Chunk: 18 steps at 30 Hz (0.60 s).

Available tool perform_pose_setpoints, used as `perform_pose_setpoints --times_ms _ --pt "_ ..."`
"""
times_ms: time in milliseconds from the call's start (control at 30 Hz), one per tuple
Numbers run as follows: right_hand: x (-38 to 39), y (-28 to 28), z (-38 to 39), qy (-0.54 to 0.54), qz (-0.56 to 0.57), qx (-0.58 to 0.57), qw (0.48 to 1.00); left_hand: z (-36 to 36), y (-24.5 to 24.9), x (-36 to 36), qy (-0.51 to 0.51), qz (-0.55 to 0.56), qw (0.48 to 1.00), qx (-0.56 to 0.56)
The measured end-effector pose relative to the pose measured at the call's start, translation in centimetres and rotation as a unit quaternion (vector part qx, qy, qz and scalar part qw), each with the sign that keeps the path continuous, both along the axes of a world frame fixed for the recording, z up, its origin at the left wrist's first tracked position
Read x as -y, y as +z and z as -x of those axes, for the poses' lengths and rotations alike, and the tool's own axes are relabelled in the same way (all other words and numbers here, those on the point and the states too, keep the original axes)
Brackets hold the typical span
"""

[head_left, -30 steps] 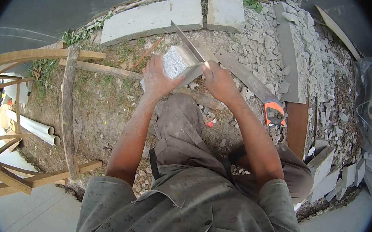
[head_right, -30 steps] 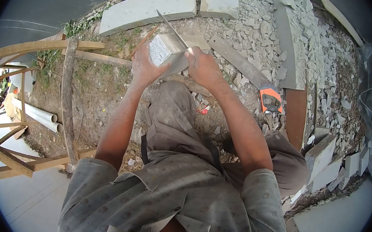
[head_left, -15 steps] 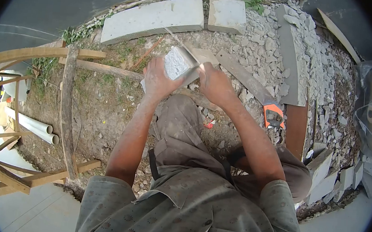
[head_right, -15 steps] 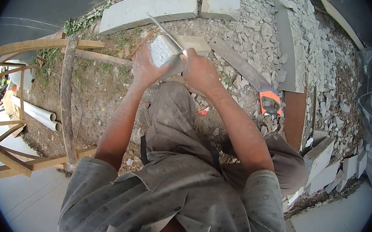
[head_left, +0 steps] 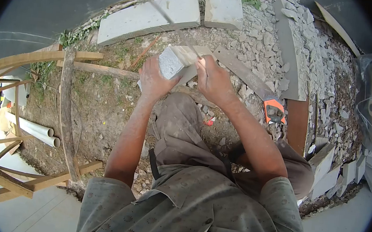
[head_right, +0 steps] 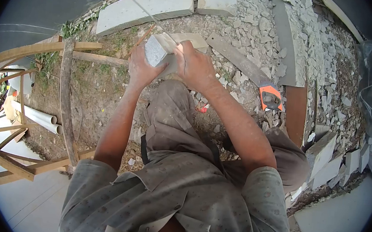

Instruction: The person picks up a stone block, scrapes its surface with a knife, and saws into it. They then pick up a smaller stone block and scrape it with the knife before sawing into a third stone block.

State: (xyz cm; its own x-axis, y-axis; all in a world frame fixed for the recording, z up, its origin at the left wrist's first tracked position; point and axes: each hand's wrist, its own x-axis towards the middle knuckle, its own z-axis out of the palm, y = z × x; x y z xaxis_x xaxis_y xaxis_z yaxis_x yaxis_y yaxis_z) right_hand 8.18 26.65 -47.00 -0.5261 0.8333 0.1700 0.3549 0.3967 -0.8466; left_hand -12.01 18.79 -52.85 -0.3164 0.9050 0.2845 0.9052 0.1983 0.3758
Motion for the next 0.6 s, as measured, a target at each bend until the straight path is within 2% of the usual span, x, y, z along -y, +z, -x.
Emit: perform_pose_setpoints --times_ms 67,167,267,367,467,567,600 --pt "-2.0 -4.4 -0.4 0.030 0.021 0.166 0.986 0.3 0.1 -0.3 -0.004 -0.010 1.000 -0.006" --pt "-1.2 0.6 -0.7 0.015 0.018 0.062 0.998 -0.1 -0.4 0.6 0.007 0.021 1.000 0.014" --pt "-0.6 -3.1 -0.7 -0.010 0.005 0.074 0.997 -0.3 0.7 0.1 0.003 0.018 1.000 0.012" --pt "-3.0 -7.2 -1.5 -0.013 0.032 0.154 0.988 0.6 0.1 -0.3 -0.009 -0.017 1.000 -0.002" --pt "-1.2 -0.3 -1.2 -0.037 0.038 0.016 0.998 0.2 -0.3 1.4 0.000 0.001 1.000 0.015" --pt "-2.5 -6.0 -1.4 0.009 0.055 0.198 0.979 0.4 0.4 0.4 -0.010 -0.021 1.000 0.009" --pt "-3.2 -6.0 -1.7 0.001 0.051 0.180 0.982 0.4 0.5 0.4 -0.011 -0.031 0.999 0.006"
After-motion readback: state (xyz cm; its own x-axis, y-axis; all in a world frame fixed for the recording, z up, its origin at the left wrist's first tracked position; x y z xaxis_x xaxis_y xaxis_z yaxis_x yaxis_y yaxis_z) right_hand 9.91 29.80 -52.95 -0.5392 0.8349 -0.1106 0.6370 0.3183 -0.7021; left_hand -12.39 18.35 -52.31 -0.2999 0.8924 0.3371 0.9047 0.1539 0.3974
